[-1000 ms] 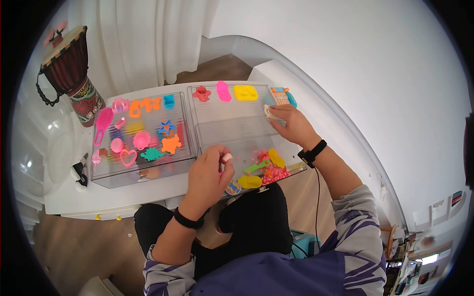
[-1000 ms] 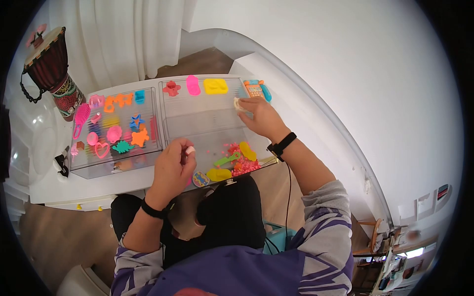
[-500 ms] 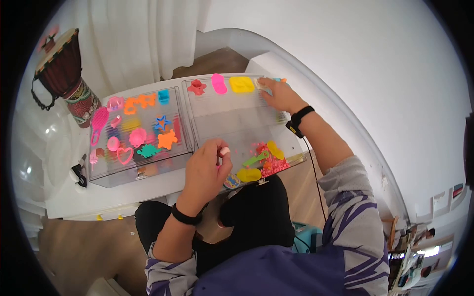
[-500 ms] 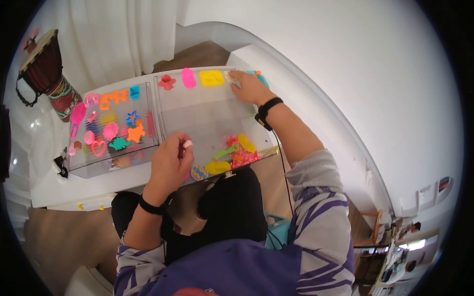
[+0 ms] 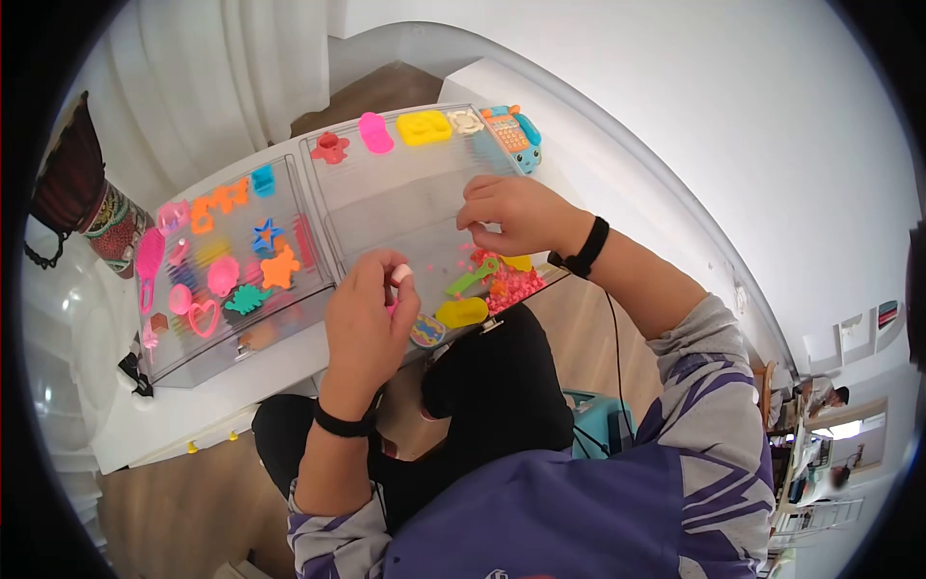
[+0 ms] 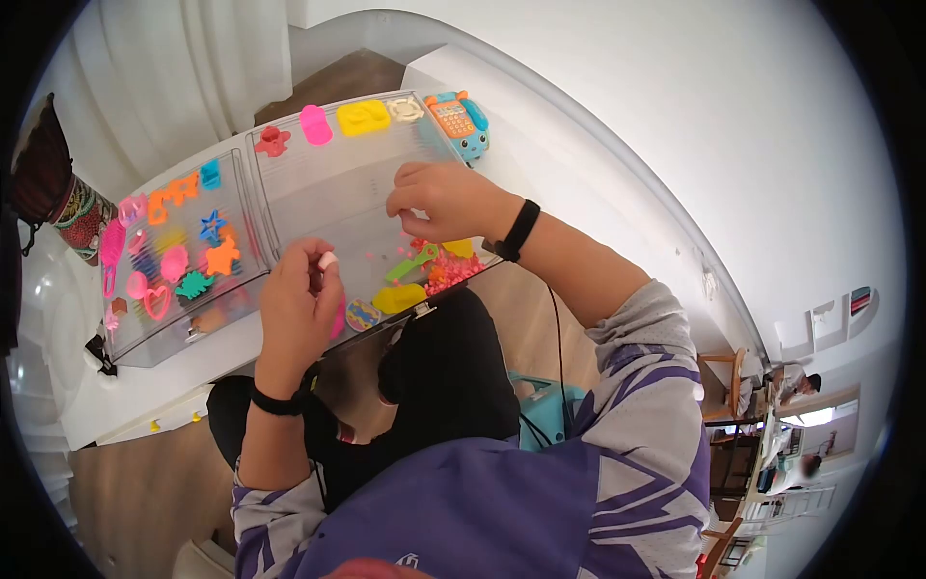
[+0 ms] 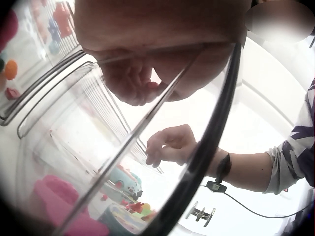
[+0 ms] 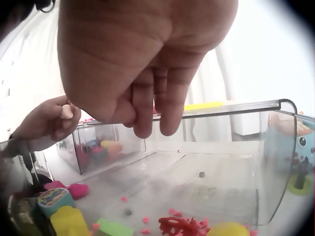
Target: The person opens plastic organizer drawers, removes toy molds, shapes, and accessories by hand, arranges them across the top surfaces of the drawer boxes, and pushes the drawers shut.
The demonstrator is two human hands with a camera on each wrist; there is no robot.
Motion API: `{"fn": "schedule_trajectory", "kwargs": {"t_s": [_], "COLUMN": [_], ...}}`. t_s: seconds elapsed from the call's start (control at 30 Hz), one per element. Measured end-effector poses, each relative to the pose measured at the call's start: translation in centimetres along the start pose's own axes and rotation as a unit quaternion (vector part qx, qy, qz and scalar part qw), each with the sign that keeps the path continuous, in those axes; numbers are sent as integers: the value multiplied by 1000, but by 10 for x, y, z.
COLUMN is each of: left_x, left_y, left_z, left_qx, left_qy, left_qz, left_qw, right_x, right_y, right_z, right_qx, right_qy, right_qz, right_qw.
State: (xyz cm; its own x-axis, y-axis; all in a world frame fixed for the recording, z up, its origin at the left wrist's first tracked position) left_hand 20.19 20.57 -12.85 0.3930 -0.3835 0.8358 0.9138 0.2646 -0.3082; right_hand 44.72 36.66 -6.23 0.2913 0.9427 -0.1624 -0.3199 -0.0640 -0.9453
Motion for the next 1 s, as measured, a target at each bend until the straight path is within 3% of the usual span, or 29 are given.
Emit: {"fn": "schedule_trajectory", "kwargs": {"t_s": [0.1,0.17,0.2,0.27,0.3,0.37,0.47,0.7,0.8,0.87,1.0], "left_x": [3,3,3,4,4,4,3,3,2,0,1], "left_y": [-3,-1,-1,0,-1,-1,0,-3,-2,-2,-4], "left_z": [-1,0,0,0,0,0,-1,0,-1,-1,-2], "left_qx": [14,12,16,19,20,18,24,20,31,37,41], "left_qy": [13,31,32,33,34,32,29,28,22,59,54], "left_qz": [12,9,10,5,5,5,3,19,13,10,3], "left_qw": [1000,999,999,999,999,999,999,999,999,998,998], "right_x": [-8,-10,-9,-2,1,12,22,16,5,-2,-21], "right_y": [2,2,4,16,20,32,40,42,36,32,-1], "right_z": [-8,-12,-16,-25,-24,-27,-26,-18,-18,-13,11], "right_qx": [13,-14,-15,-166,-165,-306,-331,-323,-302,-310,-355], "right_qy": [17,-94,-98,24,23,155,135,146,115,154,146], "right_qz": [-65,-141,-142,-93,-94,-27,30,-4,-15,-63,1], "right_qw": [998,985,985,981,981,939,933,935,946,936,923]}}
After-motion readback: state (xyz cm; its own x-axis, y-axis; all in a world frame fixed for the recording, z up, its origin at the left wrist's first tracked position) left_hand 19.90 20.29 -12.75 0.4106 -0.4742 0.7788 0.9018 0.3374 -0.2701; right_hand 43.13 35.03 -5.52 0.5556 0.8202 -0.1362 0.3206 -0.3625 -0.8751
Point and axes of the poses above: each hand's wrist, its own z-axis towards the middle knuckle, its own y-axis out of the palm, x = y × z, the point moved 2 cm from there along z, towards the middle knuckle, and after that the axes turned 5 degrees about -z, right-handed, at the moved point
